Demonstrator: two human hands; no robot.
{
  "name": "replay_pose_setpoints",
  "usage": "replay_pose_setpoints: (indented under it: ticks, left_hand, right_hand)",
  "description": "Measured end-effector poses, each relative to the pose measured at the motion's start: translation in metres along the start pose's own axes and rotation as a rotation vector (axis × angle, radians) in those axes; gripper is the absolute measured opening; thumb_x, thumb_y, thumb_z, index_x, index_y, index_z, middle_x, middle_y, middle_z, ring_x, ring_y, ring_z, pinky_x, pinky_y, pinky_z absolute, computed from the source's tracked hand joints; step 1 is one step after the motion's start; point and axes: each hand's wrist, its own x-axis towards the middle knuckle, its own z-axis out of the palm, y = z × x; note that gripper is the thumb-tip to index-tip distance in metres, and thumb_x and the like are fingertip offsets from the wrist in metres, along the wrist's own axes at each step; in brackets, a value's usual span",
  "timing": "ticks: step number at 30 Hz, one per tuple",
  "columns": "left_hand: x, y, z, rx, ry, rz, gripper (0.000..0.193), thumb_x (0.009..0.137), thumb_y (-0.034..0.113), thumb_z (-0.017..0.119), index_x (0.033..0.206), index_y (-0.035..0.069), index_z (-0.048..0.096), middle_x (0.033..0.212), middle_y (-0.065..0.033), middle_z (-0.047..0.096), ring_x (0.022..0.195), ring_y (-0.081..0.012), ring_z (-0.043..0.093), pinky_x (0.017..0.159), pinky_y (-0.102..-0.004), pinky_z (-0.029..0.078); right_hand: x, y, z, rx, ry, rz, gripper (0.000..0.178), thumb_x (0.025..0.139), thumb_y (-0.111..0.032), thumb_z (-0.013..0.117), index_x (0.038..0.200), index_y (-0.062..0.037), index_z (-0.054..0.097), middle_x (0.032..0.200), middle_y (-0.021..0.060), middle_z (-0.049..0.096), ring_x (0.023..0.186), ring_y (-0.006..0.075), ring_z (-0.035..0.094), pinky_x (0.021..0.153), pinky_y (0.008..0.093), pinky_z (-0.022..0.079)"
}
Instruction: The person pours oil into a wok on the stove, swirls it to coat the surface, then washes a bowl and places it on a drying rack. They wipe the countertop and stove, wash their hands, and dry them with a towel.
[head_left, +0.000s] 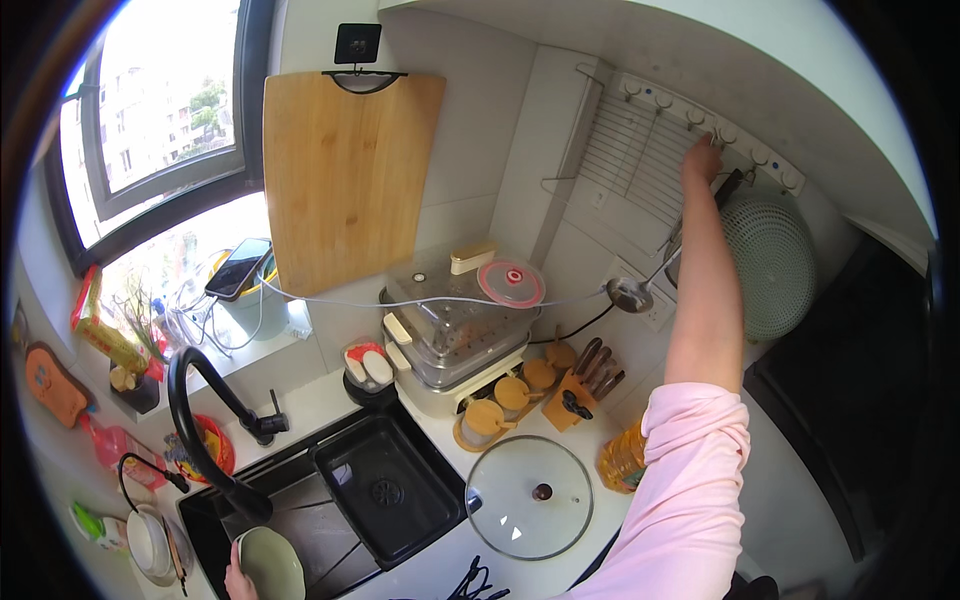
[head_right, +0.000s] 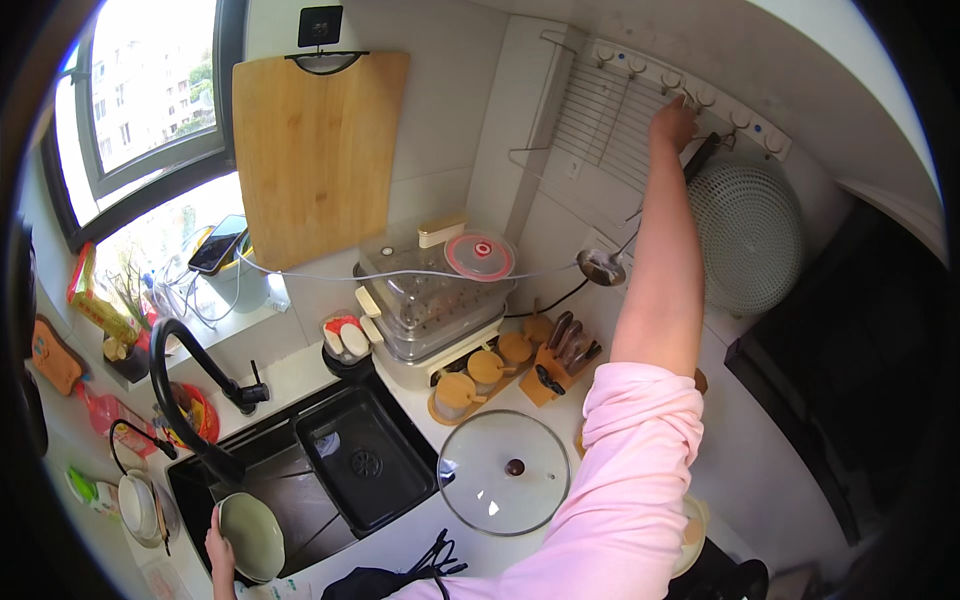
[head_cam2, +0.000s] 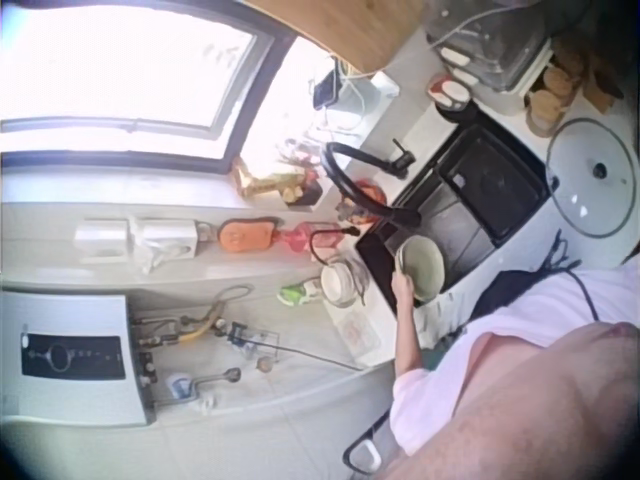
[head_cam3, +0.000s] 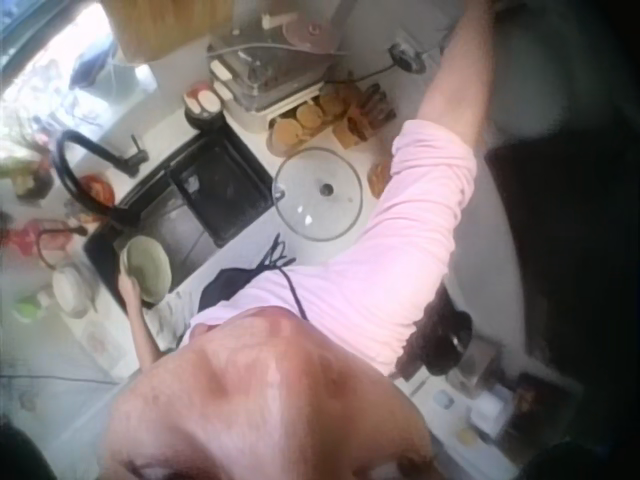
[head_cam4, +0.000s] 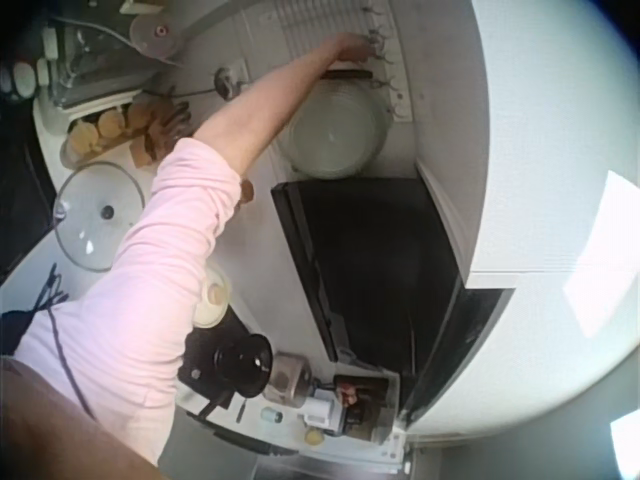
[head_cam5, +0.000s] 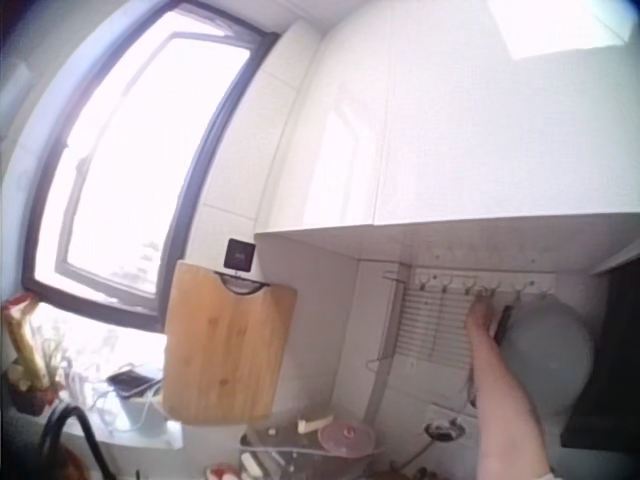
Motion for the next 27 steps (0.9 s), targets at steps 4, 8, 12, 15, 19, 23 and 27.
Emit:
replay_pose_setpoints:
  ticks: [4, 8, 12, 15, 19, 23, 27]
  left_hand:
    - [0.008, -0.001, 0.005, -0.025, 0.02, 0.025, 0.065, 0.081, -0.004, 0.037, 0.139, 0.025, 0.037, 0.092, -0.0218, 0.06, 0.087, -0.0375, 0.06, 0.078, -0.0452, 0.045]
    - [0.013, 0.002, 0.006, -0.013, 0.057, 0.058, 0.065, 0.081, -0.004, 0.037, 0.139, 0.024, 0.037, 0.091, -0.0218, 0.06, 0.087, -0.0377, 0.06, 0.078, -0.0456, 0.045]
    - [0.026, 0.001, 0.012, -0.025, 0.018, 0.058, 0.066, 0.08, -0.005, 0.038, 0.139, 0.024, 0.037, 0.091, -0.0218, 0.06, 0.085, -0.0378, 0.06, 0.076, -0.0455, 0.046]
    - [0.03, 0.004, 0.012, -0.037, 0.02, 0.067, 0.067, 0.079, -0.006, 0.037, 0.139, 0.024, 0.037, 0.089, -0.0218, 0.06, 0.084, -0.0376, 0.06, 0.075, -0.0456, 0.046]
    - [0.035, 0.002, 0.019, -0.064, 0.023, 0.089, 0.069, 0.078, -0.008, 0.035, 0.139, 0.025, 0.037, 0.088, -0.0218, 0.06, 0.083, -0.0372, 0.06, 0.075, -0.0457, 0.046]
    - [0.034, 0.009, 0.018, -0.062, 0.002, 0.066, 0.07, 0.078, -0.008, 0.032, 0.139, 0.026, 0.037, 0.088, -0.0214, 0.06, 0.083, -0.0369, 0.06, 0.076, -0.0456, 0.046]
    - [0.032, 0.018, 0.015, -0.081, -0.026, 0.054, 0.07, 0.078, -0.009, 0.032, 0.139, 0.026, 0.036, 0.087, -0.0214, 0.06, 0.083, -0.0368, 0.06, 0.076, -0.0457, 0.046]
  right_hand:
    - [0.018, 0.006, 0.006, -0.17, 0.115, 0.017, 0.056, 0.098, -0.042, 0.031, 0.123, 0.0063, 0.044, 0.114, 0.0294, 0.051, 0.1, 0.0409, 0.056, 0.079, 0.0438, 0.053]
    - [-0.019, -0.015, -0.011, 0.169, 0.035, 0.083, 0.053, 0.098, -0.04, 0.031, 0.122, 0.0044, 0.047, 0.116, 0.0255, 0.053, 0.101, 0.0367, 0.057, 0.08, 0.0431, 0.052]
    - [-0.002, 0.0, -0.008, 0.223, 0.092, -0.072, 0.048, 0.099, -0.037, 0.032, 0.12, 0.0014, 0.05, 0.117, 0.0202, 0.056, 0.102, 0.0336, 0.057, 0.083, 0.0437, 0.05]
    - [0.002, -0.006, -0.011, 0.275, 0.088, -0.019, 0.044, 0.098, -0.035, 0.034, 0.117, 0.0001, 0.053, 0.114, 0.0184, 0.058, 0.101, 0.0332, 0.058, 0.084, 0.0434, 0.048]
    - [0.012, -0.014, -0.007, 0.235, 0.103, 0.01, 0.039, 0.097, -0.033, 0.038, 0.11, -0.0009, 0.056, 0.107, 0.0173, 0.061, 0.096, 0.0323, 0.059, 0.082, 0.0413, 0.049]
    - [-0.008, -0.023, -0.014, 0.189, 0.08, -0.02, 0.036, 0.097, -0.031, 0.038, 0.106, -0.0016, 0.057, 0.102, 0.016, 0.062, 0.091, 0.0305, 0.06, 0.08, 0.0398, 0.049]
    - [-0.01, -0.026, -0.019, 0.213, 0.073, -0.043, 0.034, 0.098, -0.029, 0.037, 0.102, -0.0024, 0.058, 0.105, 0.0147, 0.06, 0.093, 0.0288, 0.058, 0.079, 0.0411, 0.048]
